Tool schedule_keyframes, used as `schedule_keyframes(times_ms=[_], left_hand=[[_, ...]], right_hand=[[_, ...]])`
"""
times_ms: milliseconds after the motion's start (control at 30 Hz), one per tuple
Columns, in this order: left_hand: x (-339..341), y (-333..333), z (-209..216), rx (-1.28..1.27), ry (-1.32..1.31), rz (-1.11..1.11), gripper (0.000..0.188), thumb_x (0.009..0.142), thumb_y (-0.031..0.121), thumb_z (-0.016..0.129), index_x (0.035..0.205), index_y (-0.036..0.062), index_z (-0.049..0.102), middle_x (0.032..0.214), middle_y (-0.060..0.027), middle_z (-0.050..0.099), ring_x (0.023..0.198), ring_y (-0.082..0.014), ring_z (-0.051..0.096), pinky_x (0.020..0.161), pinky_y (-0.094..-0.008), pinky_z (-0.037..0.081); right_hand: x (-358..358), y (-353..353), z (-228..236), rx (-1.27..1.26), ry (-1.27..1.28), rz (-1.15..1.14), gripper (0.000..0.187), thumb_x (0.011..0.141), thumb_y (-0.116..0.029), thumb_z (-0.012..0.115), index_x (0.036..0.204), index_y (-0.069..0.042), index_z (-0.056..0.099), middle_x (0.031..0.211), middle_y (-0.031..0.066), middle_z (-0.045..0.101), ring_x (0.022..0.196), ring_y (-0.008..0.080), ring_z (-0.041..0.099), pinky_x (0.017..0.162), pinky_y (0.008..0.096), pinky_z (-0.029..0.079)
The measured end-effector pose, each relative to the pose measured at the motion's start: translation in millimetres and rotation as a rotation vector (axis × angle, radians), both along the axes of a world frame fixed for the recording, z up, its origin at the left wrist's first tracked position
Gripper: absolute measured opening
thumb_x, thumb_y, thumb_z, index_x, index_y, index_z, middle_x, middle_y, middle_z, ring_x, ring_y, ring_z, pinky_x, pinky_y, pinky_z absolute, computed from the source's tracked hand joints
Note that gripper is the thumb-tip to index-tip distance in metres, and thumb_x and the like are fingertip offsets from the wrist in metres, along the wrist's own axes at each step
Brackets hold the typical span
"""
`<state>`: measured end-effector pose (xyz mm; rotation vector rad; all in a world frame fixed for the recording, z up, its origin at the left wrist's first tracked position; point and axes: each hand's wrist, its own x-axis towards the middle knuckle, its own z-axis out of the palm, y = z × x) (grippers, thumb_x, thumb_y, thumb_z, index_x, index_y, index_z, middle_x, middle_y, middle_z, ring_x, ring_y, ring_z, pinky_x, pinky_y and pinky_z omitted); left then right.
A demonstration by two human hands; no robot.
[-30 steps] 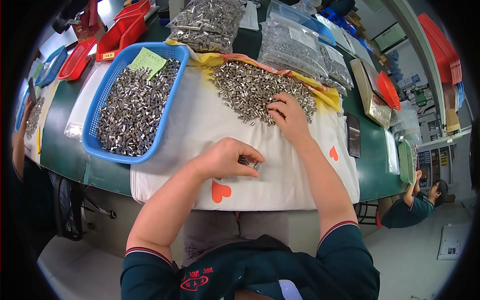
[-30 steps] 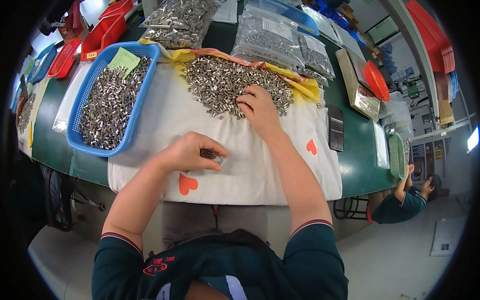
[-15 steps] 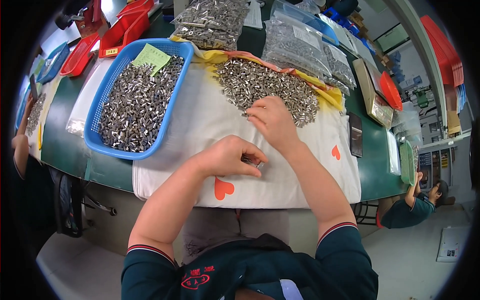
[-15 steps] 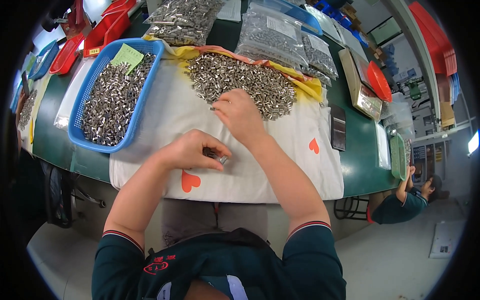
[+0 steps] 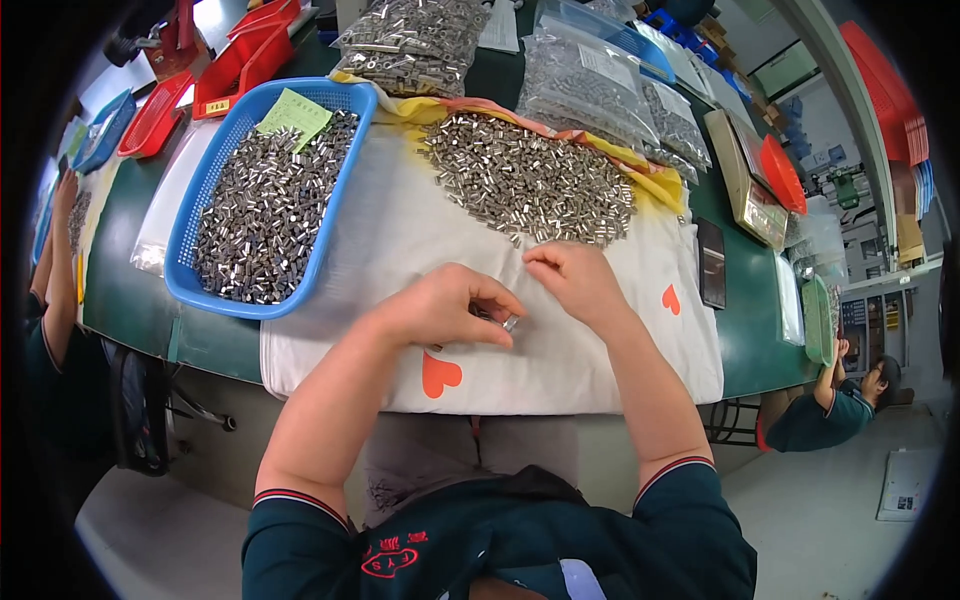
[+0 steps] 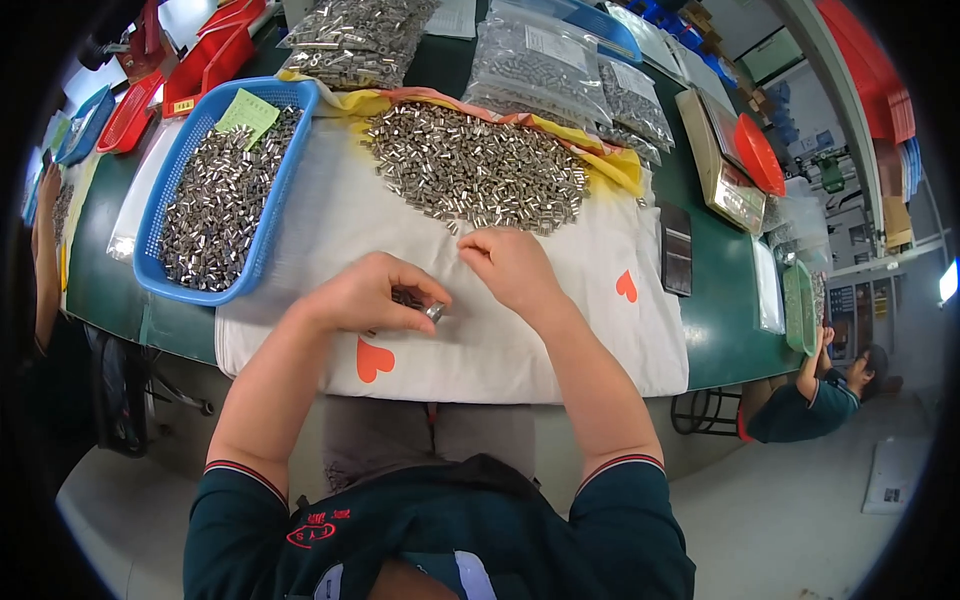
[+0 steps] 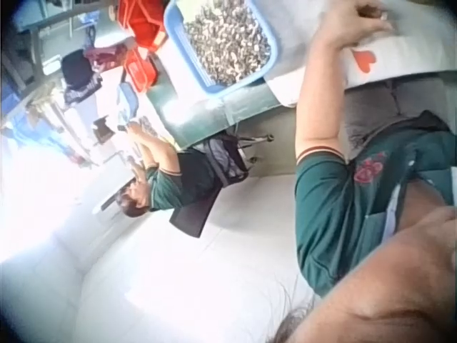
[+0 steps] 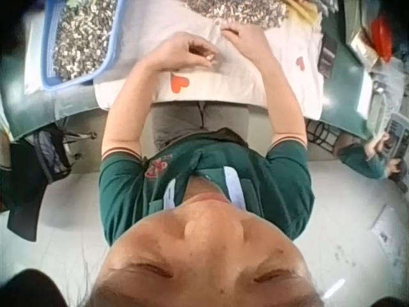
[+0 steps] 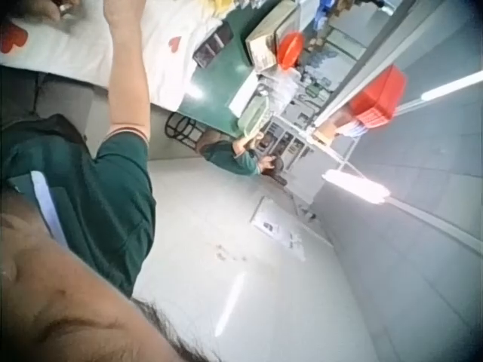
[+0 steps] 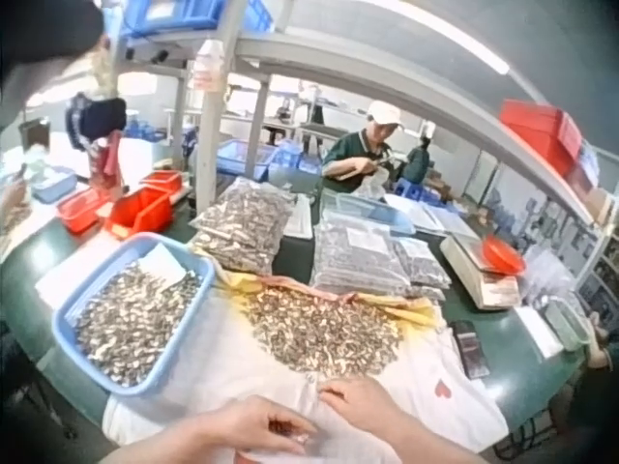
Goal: Assembling small metal hardware components by hand at a workstation.
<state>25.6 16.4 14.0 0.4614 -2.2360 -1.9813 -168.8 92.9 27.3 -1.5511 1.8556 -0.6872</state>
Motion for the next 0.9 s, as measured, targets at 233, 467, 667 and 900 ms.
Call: schedule_keyframes(times_ms=[233, 467, 667, 900], left_hand=[[-5.9, -7.3, -13.2, 0.321, 0.071, 0.19, 0.032, 0.073, 0.005, 0.068, 0.102, -0.0006, 0.059, 0.085, -0.0014, 0.061, 0.078, -0.0063, 0.056, 0.069, -0.0202, 0.046], [-13.9, -11.0, -18.1, 0.515, 0.27, 0.427, 0.034, 0.075, 0.0, 0.063, 0.107, -0.0027, 0.054, 0.091, -0.0047, 0.06, 0.081, -0.008, 0.057, 0.071, -0.0202, 0.047], [-15.4, -10.8, -15.0, 0.465, 0.24, 0.435, 0.035, 0.074, 0.0, 0.065, 0.107, -0.0025, 0.055, 0.087, -0.004, 0.061, 0.078, -0.0074, 0.057, 0.07, -0.0197, 0.047], [-14.9, -8.7, -17.6, 0.448, 0.207, 0.467, 0.034, 0.073, 0.001, 0.065, 0.106, -0.0021, 0.056, 0.085, -0.0025, 0.06, 0.077, -0.0065, 0.056, 0.069, -0.0191, 0.046]], right_hand=[[2.2, -13.9, 4.1, -0.366, 0.077, -0.1, 0.015, 0.08, -0.007, 0.055, 0.092, -0.004, 0.064, 0.087, 0.0055, 0.055, 0.078, 0.0124, 0.053, 0.065, 0.0231, 0.04], [17.0, -2.7, 0.0, -0.289, -0.559, -0.109, 0.013, 0.077, 0.002, 0.056, 0.09, 0.0, 0.061, 0.085, 0.0034, 0.057, 0.078, 0.0102, 0.052, 0.069, 0.0229, 0.041], [19.1, -1.7, 0.4, -0.349, -0.402, -0.013, 0.01, 0.074, 0.003, 0.06, 0.083, -0.001, 0.06, 0.081, 0.0032, 0.059, 0.075, 0.0116, 0.055, 0.068, 0.0234, 0.043], [31.1, -2.9, -6.0, -0.732, 0.082, 0.021, 0.012, 0.066, 0.001, 0.063, 0.076, -0.005, 0.058, 0.078, 0.0059, 0.06, 0.072, 0.0232, 0.055, 0.063, 0.0308, 0.044]])
